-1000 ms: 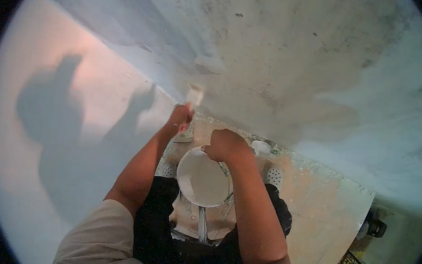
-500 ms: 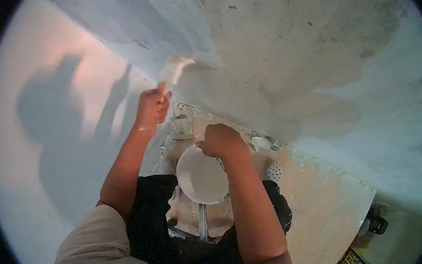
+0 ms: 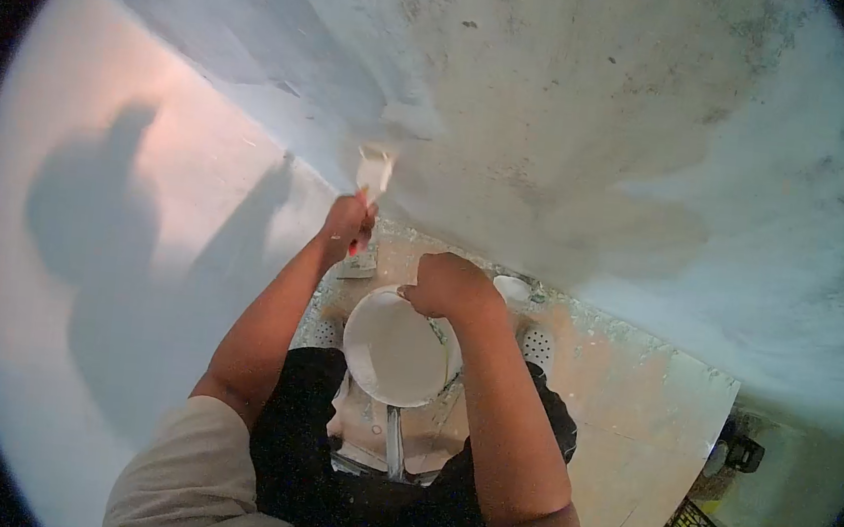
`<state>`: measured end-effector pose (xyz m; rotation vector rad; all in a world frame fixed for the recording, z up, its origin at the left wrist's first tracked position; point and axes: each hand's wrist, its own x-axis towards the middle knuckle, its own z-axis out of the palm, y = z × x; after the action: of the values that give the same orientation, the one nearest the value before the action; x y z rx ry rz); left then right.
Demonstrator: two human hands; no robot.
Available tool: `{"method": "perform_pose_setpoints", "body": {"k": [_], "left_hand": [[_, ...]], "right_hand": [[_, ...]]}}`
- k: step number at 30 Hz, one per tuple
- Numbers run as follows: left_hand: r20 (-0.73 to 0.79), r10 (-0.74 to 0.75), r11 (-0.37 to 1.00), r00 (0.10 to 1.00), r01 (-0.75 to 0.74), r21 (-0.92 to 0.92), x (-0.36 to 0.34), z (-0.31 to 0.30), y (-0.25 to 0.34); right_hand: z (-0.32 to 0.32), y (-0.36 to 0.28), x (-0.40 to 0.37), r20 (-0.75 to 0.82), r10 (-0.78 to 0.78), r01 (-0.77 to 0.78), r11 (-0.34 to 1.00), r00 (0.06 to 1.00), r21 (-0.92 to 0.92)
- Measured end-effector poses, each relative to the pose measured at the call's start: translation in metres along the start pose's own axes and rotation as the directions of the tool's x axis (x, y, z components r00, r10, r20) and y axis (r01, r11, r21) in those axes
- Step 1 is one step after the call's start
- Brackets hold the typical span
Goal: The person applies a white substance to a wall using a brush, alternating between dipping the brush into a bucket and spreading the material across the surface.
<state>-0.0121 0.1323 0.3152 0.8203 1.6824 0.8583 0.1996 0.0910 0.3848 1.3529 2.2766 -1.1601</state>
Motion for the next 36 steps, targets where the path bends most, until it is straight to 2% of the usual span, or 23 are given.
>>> {"method": "perform_pose_setpoints", "body": {"k": [2, 6, 8, 9, 10, 12, 13, 15, 16, 18, 20, 22, 23, 25, 26, 27, 28, 30, 31, 32, 33, 34, 36], "left_hand": [[0.203, -0.381, 0.925, 0.902, 0.372, 0.081, -0.002, -0.011, -0.010], [0.100, -0.324, 0.915, 0.941, 0.285, 0.284, 0.002, -0.020, -0.013], [-0.062, -0.210, 0.960, 0.976, 0.217, 0.178, -0.007, -0.020, 0.016], [-0.091, -0.167, 0.983, 0.982, 0.173, 0.059, -0.017, -0.023, 0.024], [-0.088, -0.166, 0.983, 0.982, 0.172, 0.061, -0.022, -0.028, 0.027], [-0.131, 0.119, 0.992, 0.984, -0.113, 0.048, -0.032, -0.041, 0.031], [-0.143, 0.137, 0.986, 0.980, -0.149, -0.070, -0.040, -0.046, 0.044], [-0.141, 0.256, 0.927, 0.956, -0.284, -0.246, -0.055, -0.054, 0.065], [-0.142, 0.256, 0.926, 0.956, -0.285, -0.247, -0.055, -0.056, 0.065], [-0.144, 0.491, 0.731, 0.859, -0.497, -0.467, -0.051, -0.056, 0.066], [-0.163, 0.498, 0.659, 0.852, -0.494, -0.567, -0.047, -0.048, 0.064], [-0.029, 0.451, 0.761, 0.892, -0.401, -0.509, -0.025, -0.043, 0.046], [0.002, 0.345, 0.845, 0.939, -0.310, -0.435, -0.010, -0.039, 0.035], [0.093, 0.255, 0.929, 0.962, -0.217, -0.300, 0.017, -0.029, 0.004], [0.215, 0.250, 0.940, 0.944, -0.182, -0.289, 0.033, -0.030, -0.017], [0.110, 0.214, 0.961, 0.971, -0.189, -0.202, 0.038, -0.020, -0.034], [0.112, 0.211, 0.962, 0.971, -0.186, -0.202, 0.050, -0.019, -0.052], [0.253, -0.009, 0.994, 0.967, -0.019, 0.108, 0.066, -0.018, -0.079], [0.254, -0.009, 0.994, 0.967, -0.018, 0.108, 0.069, -0.021, -0.084], [0.335, -0.284, 0.958, 0.899, 0.279, 0.064, 0.072, -0.025, -0.088], [0.421, -0.518, 0.833, 0.745, 0.552, 0.047, 0.070, -0.025, -0.086], [0.422, -0.516, 0.833, 0.745, 0.551, 0.047, 0.068, -0.021, -0.085], [0.207, -0.496, 0.868, 0.844, 0.480, 0.123, 0.060, -0.004, -0.079]], "right_hand": [[-0.002, 0.000, -0.001, -0.015, -0.015, 0.015, 1.000, 1.000, 0.011], [0.002, 0.001, 0.006, -0.060, -0.070, 0.072, 0.997, 0.996, 0.023], [0.005, -0.002, 0.006, -0.152, -0.102, 0.111, 0.992, 0.983, 0.052], [0.005, -0.002, 0.006, -0.155, -0.101, 0.111, 0.992, 0.983, 0.054], [0.005, -0.002, 0.005, -0.152, -0.094, 0.102, 0.994, 0.984, 0.048], [0.005, 0.000, 0.003, -0.146, -0.084, 0.092, 0.995, 0.986, 0.047], [0.005, 0.002, 0.003, -0.147, -0.087, 0.095, 0.994, 0.985, 0.048], [0.004, 0.000, 0.000, -0.151, -0.095, 0.103, 0.993, 0.984, 0.049], [0.002, -0.001, -0.003, -0.149, -0.095, 0.102, 0.994, 0.984, 0.041], [0.004, 0.000, -0.006, -0.145, -0.090, 0.095, 0.995, 0.985, 0.029], [0.008, 0.002, -0.004, -0.159, -0.089, 0.099, 0.993, 0.983, 0.061], [0.008, 0.002, -0.006, -0.155, -0.079, 0.087, 0.995, 0.985, 0.049], [0.007, 0.003, -0.005, -0.154, -0.071, 0.079, 0.996, 0.985, 0.040], [0.006, 0.006, -0.002, -0.161, -0.072, 0.081, 0.996, 0.984, 0.045], [0.007, 0.007, -0.001, -0.166, -0.076, 0.085, 0.995, 0.983, 0.051], [0.005, 0.007, 0.000, -0.166, -0.073, 0.083, 0.995, 0.983, 0.053], [0.002, 0.006, 0.001, -0.111, -0.066, 0.072, 0.996, 0.992, 0.046], [-0.001, 0.003, 0.002, -0.052, -0.059, 0.061, 0.997, 0.997, 0.038], [-0.001, 0.001, 0.004, -0.050, -0.052, 0.054, 0.998, 0.997, 0.037], [-0.002, -0.001, 0.005, -0.047, -0.046, 0.047, 0.998, 0.998, 0.037], [-0.002, -0.003, 0.006, -0.047, -0.045, 0.047, 0.998, 0.998, 0.038], [-0.003, -0.004, 0.007, -0.048, -0.044, 0.046, 0.998, 0.998, 0.044], [-0.004, -0.004, 0.008, -0.047, -0.041, 0.044, 0.998, 0.998, 0.050]]}}
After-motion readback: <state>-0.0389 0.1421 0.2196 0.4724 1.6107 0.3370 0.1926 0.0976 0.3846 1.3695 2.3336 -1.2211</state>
